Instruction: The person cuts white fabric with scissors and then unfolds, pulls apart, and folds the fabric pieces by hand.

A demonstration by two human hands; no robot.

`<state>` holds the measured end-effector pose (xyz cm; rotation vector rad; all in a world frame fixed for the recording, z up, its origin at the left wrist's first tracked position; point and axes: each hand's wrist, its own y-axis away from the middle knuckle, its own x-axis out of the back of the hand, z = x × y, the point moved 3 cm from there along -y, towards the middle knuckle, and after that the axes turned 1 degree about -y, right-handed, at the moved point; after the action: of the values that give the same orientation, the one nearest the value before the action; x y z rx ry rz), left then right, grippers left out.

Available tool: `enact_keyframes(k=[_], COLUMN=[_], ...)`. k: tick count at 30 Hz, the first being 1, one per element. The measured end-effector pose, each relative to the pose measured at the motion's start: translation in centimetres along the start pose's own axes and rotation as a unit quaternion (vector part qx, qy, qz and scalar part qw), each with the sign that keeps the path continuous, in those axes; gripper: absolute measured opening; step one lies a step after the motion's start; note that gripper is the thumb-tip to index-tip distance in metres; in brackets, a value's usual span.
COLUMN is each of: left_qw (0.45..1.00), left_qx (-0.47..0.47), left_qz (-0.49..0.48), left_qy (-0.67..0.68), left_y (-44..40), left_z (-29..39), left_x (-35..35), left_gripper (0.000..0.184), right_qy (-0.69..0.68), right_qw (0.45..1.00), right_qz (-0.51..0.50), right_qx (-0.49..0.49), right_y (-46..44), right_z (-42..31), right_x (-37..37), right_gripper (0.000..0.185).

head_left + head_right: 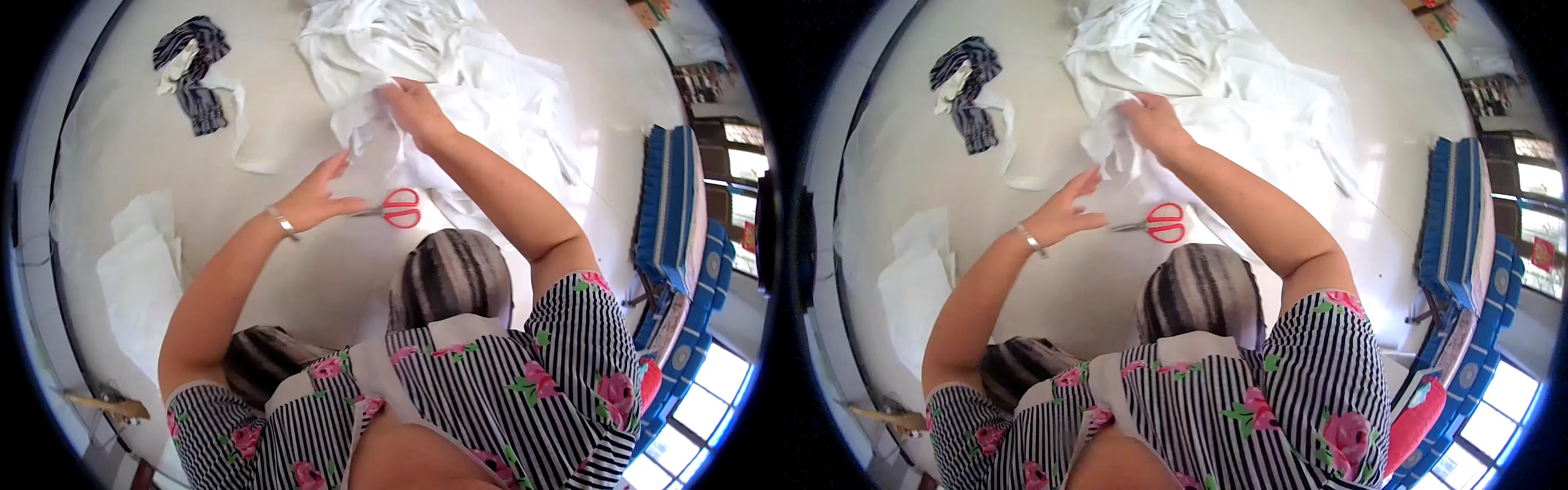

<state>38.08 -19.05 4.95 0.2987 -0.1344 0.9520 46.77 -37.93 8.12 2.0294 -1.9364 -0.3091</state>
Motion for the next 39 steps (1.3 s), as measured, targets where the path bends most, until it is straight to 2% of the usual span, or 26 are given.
enact_keyframes(k=[1,2,4,5,6,7,9,10,11,13,17,18,19,20,21,23,25,27,29,31,32,34,35,36,37,39], left_qw=[0.995,0.995,0.99,0.979,0.954,0.913,0.899,0.887,0.874,0.847,0.805,0.803,0.801,0.799,0.797,0.777,0.738,0.688,0.66,0.648,0.643,0.587,0.547,0.504,0.45,0.402], left_qx=[-0.051,-0.008,0.074,0.14,0.201,0.257,0.261,0.249,0.235,0.218,0.153,0.125,0.096,0.09,0.083,0.065,0.048,-0.018,-0.154,-0.201,-0.226,-0.128,-0.113,-0.099,-0.091,-0.057], left_qz=[0.078,0.088,0.104,0.139,0.175,0.209,0.211,0.226,0.242,0.271,0.317,0.327,0.334,0.37,0.406,0.481,0.562,0.627,0.665,0.675,0.676,0.768,0.805,0.839,0.866,0.885], left_qy=[-0.034,-0.043,-0.055,0.042,0.14,0.237,0.281,0.317,0.351,0.403,0.478,0.484,0.488,0.464,0.439,0.4,0.371,0.365,0.314,0.289,0.28,0.221,0.202,0.179,0.197,0.226], left_y=[-0.1,0.2,0.2,0.5,1.0,1.7,3.5,4.5,5.2,6.3,7.1,7.3,7.9,8.6,9.6,11.8,15.7,20.9,26.4,32.7,35.7,43.6,45.9,47.8,48.8,52.9], left_z=[0.8,1.0,1.7,0.7,-0.7,-1.9,-2.3,-3.2,-3.8,-4.1,-2.9,-2.1,-1.2,-0.8,0.2,0.6,-0.8,-1.6,1.1,3.8,4.2,2.1,1.0,0.1,-0.9,-6.1], left_x=[-0.1,0.9,3.2,4.1,4.9,6.0,9.4,10.9,12.3,14.3,18.6,19.9,21.3,22.6,24.1,27.3,31.7,35.4,37.0,36.9,36.2,34.0,31.5,28.3,24.2,18.8], left_gripper=[0.064,0.061,0.056,0.051,0.046,0.041,0.037,0.037,0.037,0.031,0.022,0.021,0.021,0.02,0.02,0.02,0.02,0.022,0.023,0.025,0.026,0.021,0.02,0.02,0.018,0.015], right_qy=[-0.029,-0.058,-0.058,-0.056,-0.028,-0.042,0.108,0.192,0.273,0.489,0.506,0.498,0.456,0.359,0.254,0.27,0.338,0.383,0.421,0.493,0.547,0.6,0.614,0.596,0.565,0.499], right_qw=[0.999,0.994,0.984,0.975,0.96,0.955,0.954,0.929,0.895,0.805,0.808,0.784,0.794,0.872,0.922,0.92,0.896,0.873,0.835,0.785,0.764,0.651,0.59,0.598,0.594,0.585], right_qz=[-0.035,-0.069,-0.168,-0.216,-0.277,-0.289,-0.221,-0.234,-0.245,-0.191,-0.088,-0.09,-0.152,-0.207,-0.257,-0.262,-0.246,-0.254,-0.25,-0.24,-0.184,-0.142,-0.124,-0.111,-0.104,-0.085], right_qx=[-0.026,-0.053,-0.029,-0.014,0.013,0.05,0.171,0.211,0.253,0.278,0.288,0.36,0.374,0.261,0.14,0.109,0.15,0.164,0.251,0.289,0.289,0.443,0.51,0.525,0.563,0.633], right_y=[0.7,1.0,0.2,0.0,0.4,-0.5,-1.6,-1.5,-1.1,0.2,-0.5,-1.8,-4.1,-5.9,-6.8,-7.1,-7.9,-9.2,-8.6,-8.2,-5.4,-4.1,-3.6,-3.1,-2.1,-0.2], right_z=[-1.3,-1.7,-2.0,-2.3,-3.9,-3.8,-2.8,-1.4,0.1,2.6,3.5,3.3,3.3,3.2,2.4,-0.5,-1.8,-1.8,-2.8,-3.8,-5.9,-8.7,-9.1,-9.5,-9.5,-10.1], right_x=[-2.8,-5.5,-9.3,-10.4,-10.3,-9.8,-8.1,-7.4,-7.0,-6.9,-10.1,-10.4,-10.5,-10.5,-10.9,-11.5,-11.3,-10.9,-11.5,-13.0,-14.8,-17.0,-18.2,-19.8,-21.0,-24.8], right_gripper=[0.037,0.039,0.039,0.039,0.055,0.073,0.095,0.102,0.108,0.117,0.095,0.066,0.035,0.026,0.019,0.019,0.024,0.027,0.029,0.03,0.022,0.021,0.024,0.034,0.034,0.034])
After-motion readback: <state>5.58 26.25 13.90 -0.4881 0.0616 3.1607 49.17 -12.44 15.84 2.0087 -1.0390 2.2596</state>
